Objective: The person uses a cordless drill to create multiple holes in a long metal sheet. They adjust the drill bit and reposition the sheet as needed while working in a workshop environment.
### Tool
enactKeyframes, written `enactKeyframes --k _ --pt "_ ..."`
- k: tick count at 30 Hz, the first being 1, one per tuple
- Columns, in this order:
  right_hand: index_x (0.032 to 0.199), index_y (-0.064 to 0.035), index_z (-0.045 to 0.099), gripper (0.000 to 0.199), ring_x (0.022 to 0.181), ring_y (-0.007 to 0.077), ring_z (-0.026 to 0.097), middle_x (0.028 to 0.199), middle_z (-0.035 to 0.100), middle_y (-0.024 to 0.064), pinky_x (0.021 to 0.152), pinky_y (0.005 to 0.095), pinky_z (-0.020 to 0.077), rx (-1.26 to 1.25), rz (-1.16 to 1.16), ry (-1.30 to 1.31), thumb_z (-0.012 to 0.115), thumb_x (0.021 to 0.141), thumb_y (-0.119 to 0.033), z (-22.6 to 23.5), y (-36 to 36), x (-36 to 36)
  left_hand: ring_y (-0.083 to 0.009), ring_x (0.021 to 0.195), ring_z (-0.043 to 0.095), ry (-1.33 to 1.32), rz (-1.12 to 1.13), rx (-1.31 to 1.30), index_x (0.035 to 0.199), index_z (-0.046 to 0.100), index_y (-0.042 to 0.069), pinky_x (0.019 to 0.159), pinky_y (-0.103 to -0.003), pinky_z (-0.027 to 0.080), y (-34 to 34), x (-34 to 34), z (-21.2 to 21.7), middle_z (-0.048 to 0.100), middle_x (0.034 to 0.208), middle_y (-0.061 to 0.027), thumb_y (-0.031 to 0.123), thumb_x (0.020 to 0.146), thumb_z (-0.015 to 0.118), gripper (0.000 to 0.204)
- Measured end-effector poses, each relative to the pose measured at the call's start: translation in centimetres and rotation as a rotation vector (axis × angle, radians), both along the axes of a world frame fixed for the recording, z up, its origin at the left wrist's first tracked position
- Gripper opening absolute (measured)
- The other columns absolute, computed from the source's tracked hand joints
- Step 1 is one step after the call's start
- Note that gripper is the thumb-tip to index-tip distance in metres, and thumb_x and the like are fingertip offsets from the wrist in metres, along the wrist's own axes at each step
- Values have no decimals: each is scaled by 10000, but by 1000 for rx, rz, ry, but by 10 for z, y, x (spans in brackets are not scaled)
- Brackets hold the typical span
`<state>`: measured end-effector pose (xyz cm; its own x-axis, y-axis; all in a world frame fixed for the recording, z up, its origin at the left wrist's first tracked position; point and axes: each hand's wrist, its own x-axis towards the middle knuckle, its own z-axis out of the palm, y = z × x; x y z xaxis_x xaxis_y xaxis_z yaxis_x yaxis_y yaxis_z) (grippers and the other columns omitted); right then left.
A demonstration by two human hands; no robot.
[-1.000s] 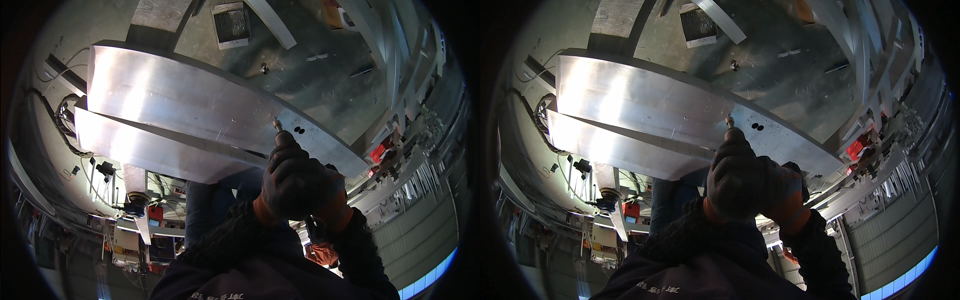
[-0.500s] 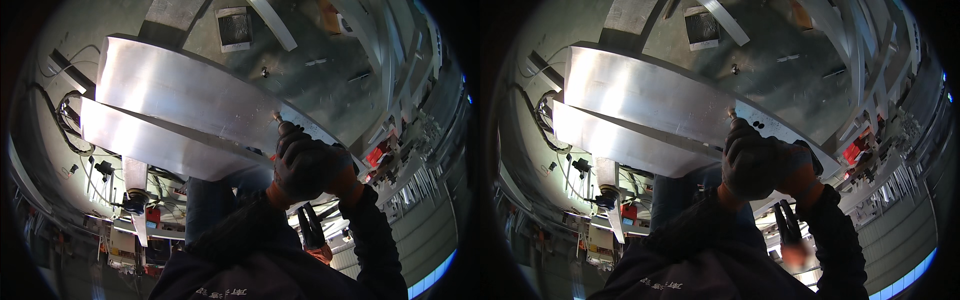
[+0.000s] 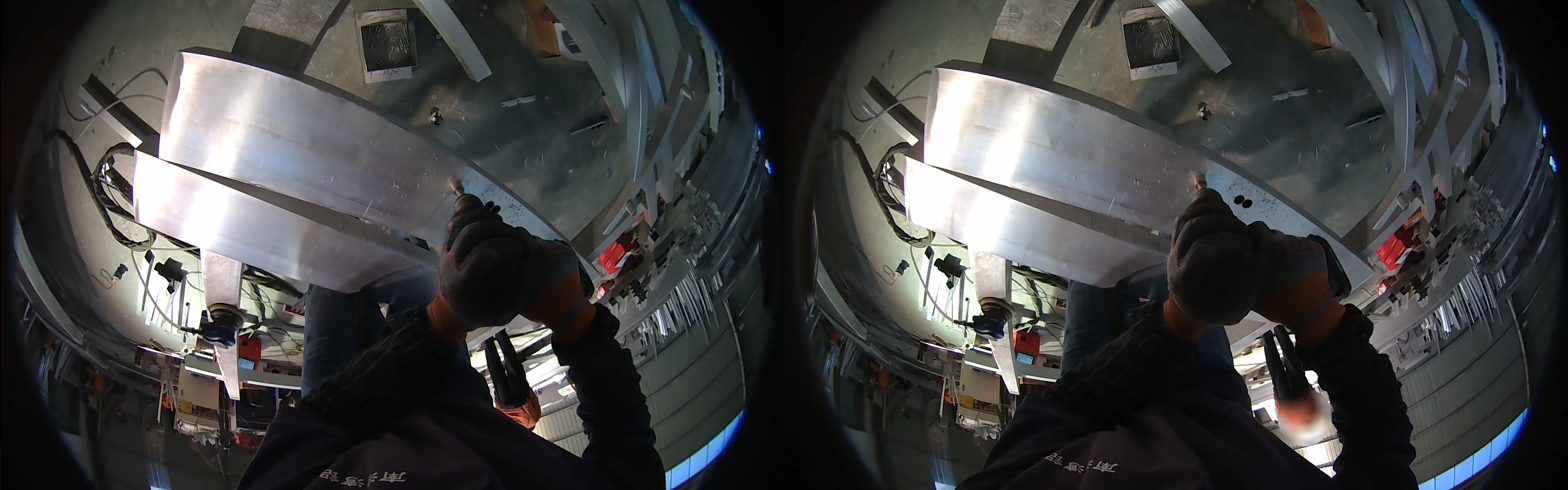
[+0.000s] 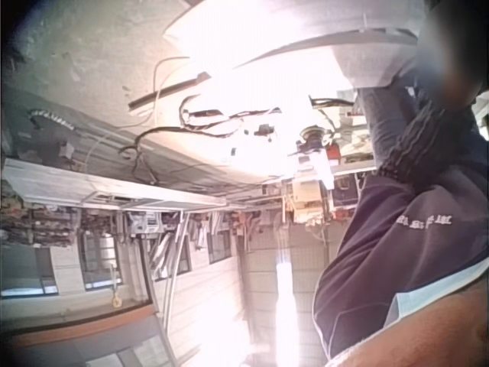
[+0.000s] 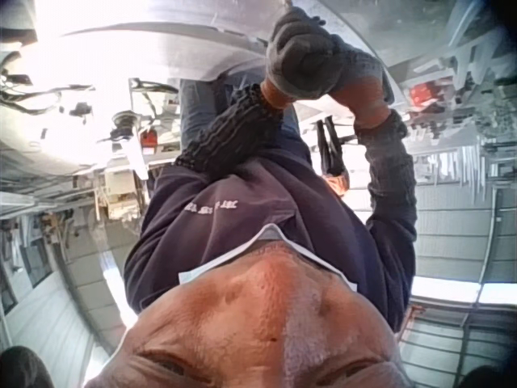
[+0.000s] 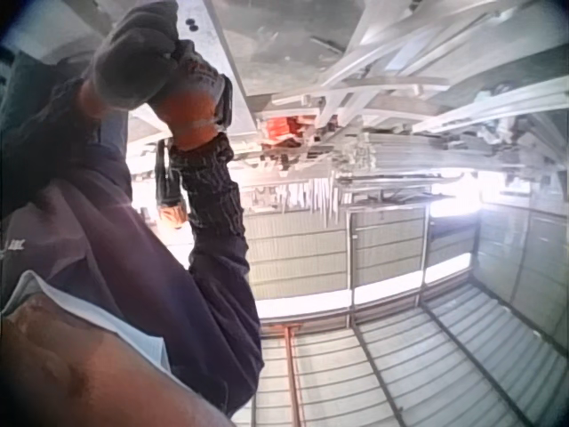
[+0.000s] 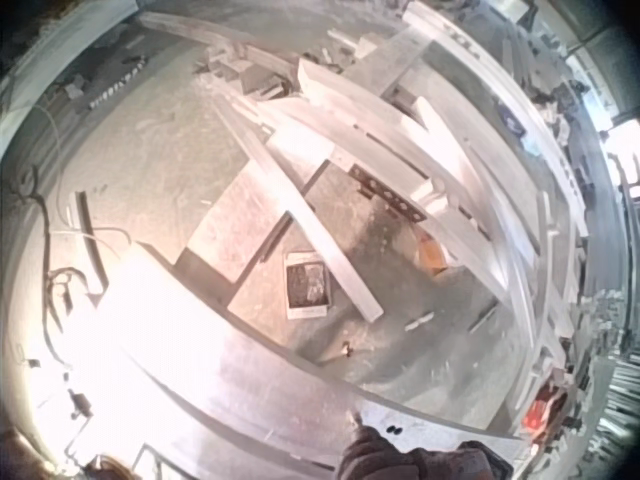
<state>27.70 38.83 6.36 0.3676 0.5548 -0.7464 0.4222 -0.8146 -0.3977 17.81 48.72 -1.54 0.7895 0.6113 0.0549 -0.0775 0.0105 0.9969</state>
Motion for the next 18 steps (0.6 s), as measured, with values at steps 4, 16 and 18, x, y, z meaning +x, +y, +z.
enactKeyframes --k 4,16,18 --pt "1032 -61 670 373 759 329 759 822 735 134 665 427 585 94 54 5 830 846 -342 -6 -14 10 -332 1036 660 79 -4 76 1098 700 105 936 -480 549 -8 3 4 679 1049 -111 101 760 822 359" --pt "1214 -58 659 494 861 273 773 979 759 96 740 390 611 155 2 -63 870 852 -319 -6 -32 -21 -360 1115 632 1 -89 23 1105 733 122 1009 -535 511 -6 -10 -3 682 1119 -113 251 746 844 398" --pt "1256 -52 654 535 876 275 772 987 757 100 757 389 616 224 -8 -99 883 843 -301 -3 -26 -21 -352 1100 629 10 -85 32 1093 727 123 1014 -532 504 -4 -11 -3 679 1108 -108 258 749 842 386"
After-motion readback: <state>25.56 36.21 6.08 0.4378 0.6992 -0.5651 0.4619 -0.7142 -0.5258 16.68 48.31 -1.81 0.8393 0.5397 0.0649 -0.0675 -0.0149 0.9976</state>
